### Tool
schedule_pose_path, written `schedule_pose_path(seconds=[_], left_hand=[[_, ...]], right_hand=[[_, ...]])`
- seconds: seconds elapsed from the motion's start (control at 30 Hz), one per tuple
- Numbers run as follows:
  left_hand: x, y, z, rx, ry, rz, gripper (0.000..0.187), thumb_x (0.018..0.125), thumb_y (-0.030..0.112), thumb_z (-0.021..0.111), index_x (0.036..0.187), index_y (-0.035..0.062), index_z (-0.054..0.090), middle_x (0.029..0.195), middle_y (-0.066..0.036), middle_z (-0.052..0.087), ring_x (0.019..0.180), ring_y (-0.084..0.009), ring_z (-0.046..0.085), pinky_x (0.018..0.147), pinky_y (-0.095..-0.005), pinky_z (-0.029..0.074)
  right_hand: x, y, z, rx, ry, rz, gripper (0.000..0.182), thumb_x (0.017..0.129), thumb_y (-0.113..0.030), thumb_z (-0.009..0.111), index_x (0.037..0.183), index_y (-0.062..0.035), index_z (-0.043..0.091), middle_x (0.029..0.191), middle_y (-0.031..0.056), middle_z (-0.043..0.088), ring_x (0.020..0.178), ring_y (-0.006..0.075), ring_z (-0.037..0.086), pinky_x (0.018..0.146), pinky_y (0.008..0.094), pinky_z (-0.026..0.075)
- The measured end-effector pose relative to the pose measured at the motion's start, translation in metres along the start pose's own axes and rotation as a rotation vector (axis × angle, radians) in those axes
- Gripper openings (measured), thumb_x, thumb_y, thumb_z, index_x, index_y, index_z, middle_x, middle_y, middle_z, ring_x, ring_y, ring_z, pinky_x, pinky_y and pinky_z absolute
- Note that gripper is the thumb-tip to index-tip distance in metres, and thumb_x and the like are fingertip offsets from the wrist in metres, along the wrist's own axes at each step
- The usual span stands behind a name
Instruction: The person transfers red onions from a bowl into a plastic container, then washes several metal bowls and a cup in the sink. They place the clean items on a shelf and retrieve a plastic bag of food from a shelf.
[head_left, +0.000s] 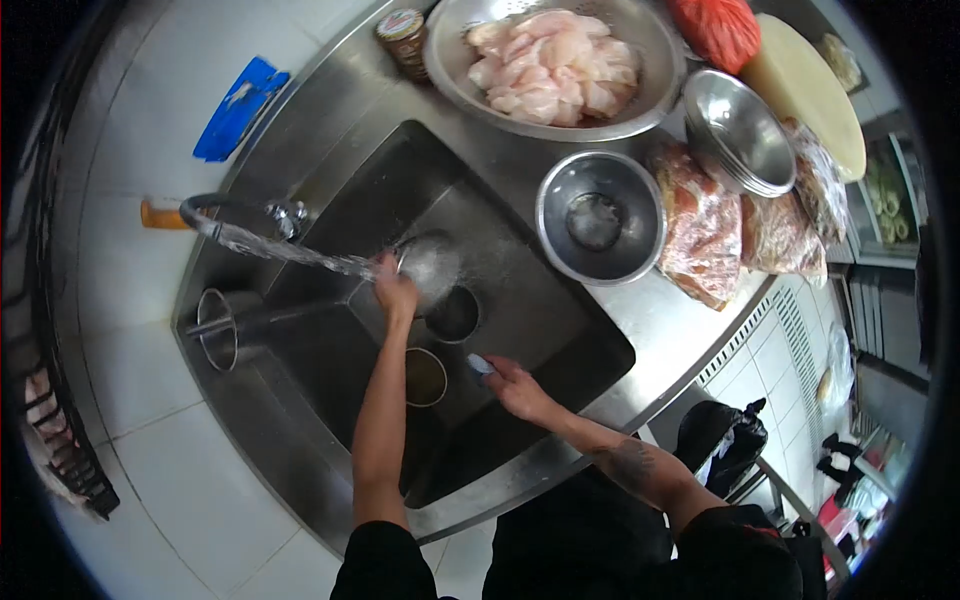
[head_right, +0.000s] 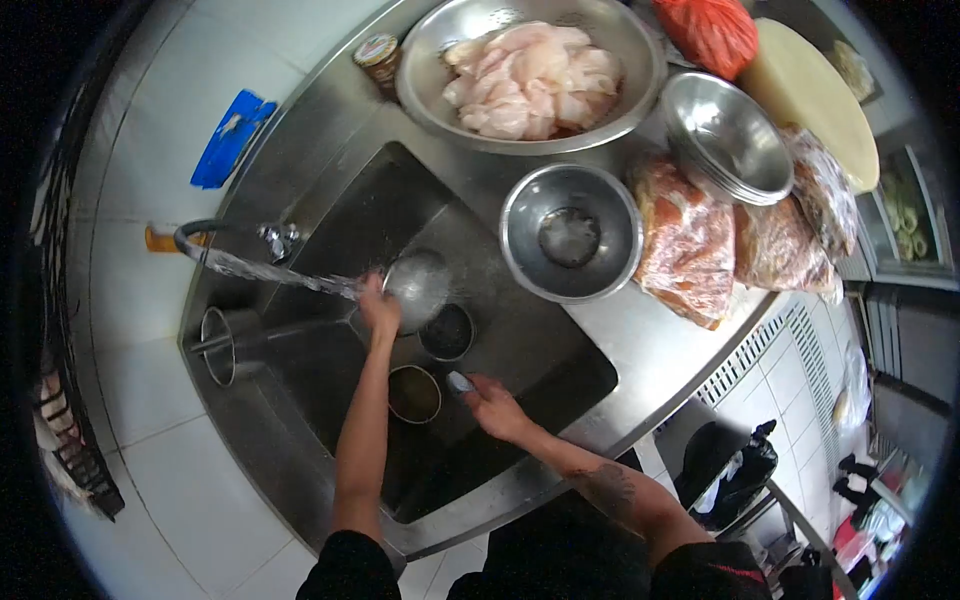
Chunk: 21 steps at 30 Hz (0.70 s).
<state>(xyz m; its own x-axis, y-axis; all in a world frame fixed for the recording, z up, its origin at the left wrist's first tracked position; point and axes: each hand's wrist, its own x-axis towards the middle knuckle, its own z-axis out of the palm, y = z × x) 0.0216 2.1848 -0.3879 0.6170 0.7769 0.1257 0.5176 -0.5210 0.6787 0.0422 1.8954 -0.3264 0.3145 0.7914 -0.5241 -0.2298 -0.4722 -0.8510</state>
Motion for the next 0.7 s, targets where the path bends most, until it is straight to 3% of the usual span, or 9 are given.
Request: schedule_pose_path(seconds=[0.13, 0.2, 0.3, 0.37, 0.43, 0.5, 0.57, 0.63, 0.7], left_hand=[[-0.021, 0.08, -0.071, 0.539, 0.048, 0.671, 0.014, 0.066, -0.001, 0.06, 0.077, 0.0079, 0.062, 0.115, -0.007, 0.059, 0.112, -0.0326, 0.045, 0.093, -0.0472, 0.034], [-0.036, 0.091, -0.096, 0.515, 0.207, 0.887, 0.017, 0.071, -0.001, 0.06, 0.081, 0.0116, 0.063, 0.107, -0.005, 0.057, 0.104, -0.0292, 0.042, 0.091, -0.0459, 0.034], [-0.039, 0.184, -0.127, 0.332, 0.331, 1.057, 0.017, 0.083, 0.016, 0.067, 0.081, 0.0084, 0.052, 0.1, -0.008, 0.043, 0.096, -0.0277, 0.041, 0.081, -0.0419, 0.041], [-0.022, 0.268, -0.106, -0.156, 0.44, 0.999, 0.019, 0.087, 0.018, 0.065, 0.093, 0.0033, 0.054, 0.105, -0.011, 0.045, 0.097, -0.0265, 0.045, 0.081, -0.0394, 0.046], [-0.01, 0.348, -0.069, -0.286, 0.549, 0.497, 0.022, 0.09, 0.015, 0.061, 0.103, -0.0027, 0.054, 0.11, -0.014, 0.048, 0.096, -0.0238, 0.051, 0.08, -0.0356, 0.048], [0.012, 0.421, -0.029, -0.96, 0.052, 0.079, 0.041, 0.08, -0.005, 0.059, 0.119, -0.0055, 0.047, 0.113, -0.018, 0.058, 0.099, -0.0261, 0.062, 0.083, -0.037, 0.054], [0.035, 0.456, 0.029, -1.189, -0.245, -0.177, 0.033, 0.076, -0.002, 0.062, 0.107, -0.0003, 0.051, 0.096, -0.009, 0.059, 0.075, -0.0187, 0.059, 0.07, -0.0313, 0.055], [0.029, 0.475, 0.075, -1.421, -0.523, -0.324, 0.024, 0.078, 0.002, 0.065, 0.096, 0.0022, 0.049, 0.085, -0.006, 0.056, 0.067, -0.0164, 0.056, 0.062, -0.0281, 0.051], [0.001, 0.466, 0.074, -1.428, -0.628, -0.172, 0.025, 0.086, 0.005, 0.064, 0.105, -0.002, 0.048, 0.098, -0.013, 0.056, 0.078, -0.0184, 0.061, 0.073, -0.0308, 0.051]], right_hand=[[0.006, 0.035, 0.018, -0.422, 0.132, -0.457, 0.033, 0.09, -0.02, 0.046, 0.115, -0.0003, 0.057, 0.122, 0.0238, 0.052, 0.111, 0.0389, 0.052, 0.096, 0.0464, 0.042], [-0.006, -0.005, 0.012, -0.096, 0.084, -0.049, 0.029, 0.09, -0.017, 0.045, 0.11, -0.0004, 0.058, 0.125, 0.0208, 0.05, 0.112, 0.041, 0.051, 0.096, 0.0477, 0.042], [0.002, 0.005, 0.009, -0.21, -0.032, -0.179, 0.034, 0.091, -0.022, 0.045, 0.119, -0.0031, 0.053, 0.125, 0.022, 0.05, 0.113, 0.0413, 0.05, 0.098, 0.0474, 0.041], [0.005, 0.006, 0.01, -0.188, -0.148, -0.19, 0.04, 0.098, -0.027, 0.041, 0.132, -0.0073, 0.046, 0.125, 0.0254, 0.048, 0.118, 0.0407, 0.046, 0.103, 0.0471, 0.037], [0.02, 0.031, 0.03, -0.196, -0.129, -0.143, 0.039, 0.096, -0.03, 0.043, 0.124, -0.0051, 0.051, 0.13, 0.023, 0.048, 0.119, 0.0385, 0.047, 0.099, 0.0482, 0.04], [0.023, 0.036, 0.035, -0.115, -0.105, -0.169, 0.042, 0.095, -0.033, 0.044, 0.124, -0.0045, 0.051, 0.135, 0.0212, 0.046, 0.123, 0.0358, 0.045, 0.099, 0.0474, 0.04], [0.016, 0.031, 0.025, 0.073, -0.09, -0.252, 0.048, 0.095, -0.037, 0.045, 0.132, -0.0055, 0.046, 0.14, 0.0199, 0.042, 0.129, 0.0325, 0.041, 0.103, 0.0448, 0.038], [0.013, 0.028, 0.017, 0.46, -0.108, -0.409, 0.053, 0.099, -0.034, 0.044, 0.141, -0.0056, 0.033, 0.146, 0.0135, 0.035, 0.135, 0.0243, 0.033, 0.109, 0.0384, 0.029], [0.009, 0.058, 0.027, 0.696, -0.118, -0.189, 0.039, 0.099, -0.027, 0.048, 0.129, -0.0033, 0.045, 0.123, 0.0101, 0.049, 0.113, 0.0177, 0.045, 0.096, 0.0339, 0.038]])
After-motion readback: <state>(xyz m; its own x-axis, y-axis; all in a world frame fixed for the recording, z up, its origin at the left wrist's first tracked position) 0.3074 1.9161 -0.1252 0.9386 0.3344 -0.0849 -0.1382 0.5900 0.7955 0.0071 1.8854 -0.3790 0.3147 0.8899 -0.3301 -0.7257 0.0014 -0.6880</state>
